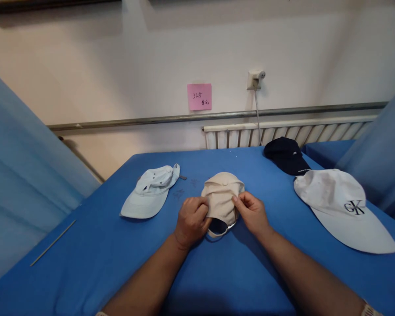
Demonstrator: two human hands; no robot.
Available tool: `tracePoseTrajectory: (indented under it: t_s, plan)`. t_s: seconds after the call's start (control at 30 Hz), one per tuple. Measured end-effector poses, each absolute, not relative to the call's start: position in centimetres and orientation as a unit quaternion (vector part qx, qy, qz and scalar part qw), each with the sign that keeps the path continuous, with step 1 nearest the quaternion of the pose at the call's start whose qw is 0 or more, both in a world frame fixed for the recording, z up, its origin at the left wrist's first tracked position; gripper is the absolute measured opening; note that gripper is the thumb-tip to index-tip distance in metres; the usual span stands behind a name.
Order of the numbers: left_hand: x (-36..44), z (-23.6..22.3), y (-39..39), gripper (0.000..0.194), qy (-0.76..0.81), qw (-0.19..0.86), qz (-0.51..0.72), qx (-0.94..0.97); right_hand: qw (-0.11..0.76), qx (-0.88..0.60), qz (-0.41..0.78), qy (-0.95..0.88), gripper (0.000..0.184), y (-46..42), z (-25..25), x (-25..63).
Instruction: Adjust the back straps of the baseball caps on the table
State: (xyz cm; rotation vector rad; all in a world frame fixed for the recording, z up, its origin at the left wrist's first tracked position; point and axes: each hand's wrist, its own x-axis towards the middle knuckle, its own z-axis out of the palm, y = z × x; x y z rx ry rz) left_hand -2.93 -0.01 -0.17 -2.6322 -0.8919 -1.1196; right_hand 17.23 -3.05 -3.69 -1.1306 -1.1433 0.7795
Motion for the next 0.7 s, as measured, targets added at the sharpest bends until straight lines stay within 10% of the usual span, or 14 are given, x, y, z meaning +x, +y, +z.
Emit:
tracePoseTrajectory:
  t_s: [0.7]
  plan:
    - [-2.3,-0.2,0.2,0.022,-0.348,-0.078,-0.474,-0.805,0.637,-0.487,0.342,-0.49,0.034,-2.8,-3.9,17.2]
